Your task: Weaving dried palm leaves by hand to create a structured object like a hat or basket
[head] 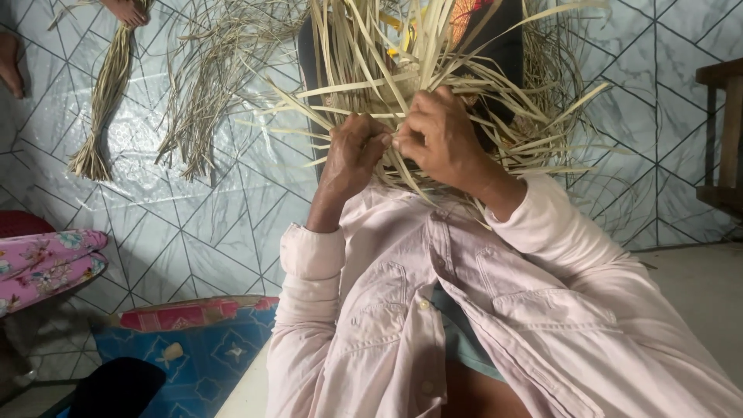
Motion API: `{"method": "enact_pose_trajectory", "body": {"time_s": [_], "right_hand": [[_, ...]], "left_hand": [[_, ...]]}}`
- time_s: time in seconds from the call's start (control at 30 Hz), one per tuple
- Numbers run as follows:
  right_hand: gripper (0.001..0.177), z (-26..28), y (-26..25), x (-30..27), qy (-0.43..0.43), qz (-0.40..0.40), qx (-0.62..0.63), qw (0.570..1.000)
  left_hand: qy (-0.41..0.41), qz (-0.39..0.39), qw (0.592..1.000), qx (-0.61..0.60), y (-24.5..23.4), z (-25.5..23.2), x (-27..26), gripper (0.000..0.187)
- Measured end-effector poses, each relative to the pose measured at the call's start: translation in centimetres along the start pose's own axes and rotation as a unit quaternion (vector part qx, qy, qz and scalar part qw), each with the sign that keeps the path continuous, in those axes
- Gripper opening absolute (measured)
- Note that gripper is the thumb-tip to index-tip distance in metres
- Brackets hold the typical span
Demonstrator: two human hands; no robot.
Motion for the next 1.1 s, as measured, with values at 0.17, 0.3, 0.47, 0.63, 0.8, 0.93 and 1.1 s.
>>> {"method": "enact_pose_trajectory", "body": {"time_s": [0.17,0.3,0.47,0.63,0.8,0.93,1.1], "right_hand": [[0.03,-0.3,-1.1,0.3,-0.01,0.015,0.093,0.995],[0.041,0.6,-0.5,-0.6,-0.007,-0.009,-0.019,1.0],[0.024,3.4,1.0,-2.2,-0.046,-0.095,-0.24,0.965],[0.019,4.4,2.0,-3.3,-0.076,-0.148,-0.3,0.939],[0.004,5.0,1.3,-4.5,-0.096,-0.107,-0.226,0.963],[0.012,5.2,-1.9,-5.5,-0.08,-0.152,-0.114,0.979],[0.026,1.8,-0.6,-5.3,0.019,-0.063,-0.036,0.997]], "left_hand": [[-0.027,-0.013,1.0,0.007,-0.2,1.0,-0.2,0.011],[-0.042,-0.022,0.999,0.001,-0.4,2.7,-0.7,0.012],[-0.091,-0.015,0.993,-0.074,-0.5,4.0,-1.3,0.014],[-0.125,0.006,0.984,-0.129,-0.1,3.0,-1.1,0.027],[-0.111,-0.043,0.988,-0.095,0.0,2.7,-1.8,0.024],[-0.104,-0.066,0.987,-0.1,0.4,3.6,-2.4,0.019],[-0.095,-0.094,0.991,0.022,1.3,1.6,-2.6,0.013]]}}
Point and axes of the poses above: each hand's wrist, its own x-axis towards the middle knuckle, its own y-axis out of the palm, z = x × y, the point moved 5 cm from there along x, towards the middle knuckle, and after that the axes turned 12 degrees about z, right-handed, at the moved point
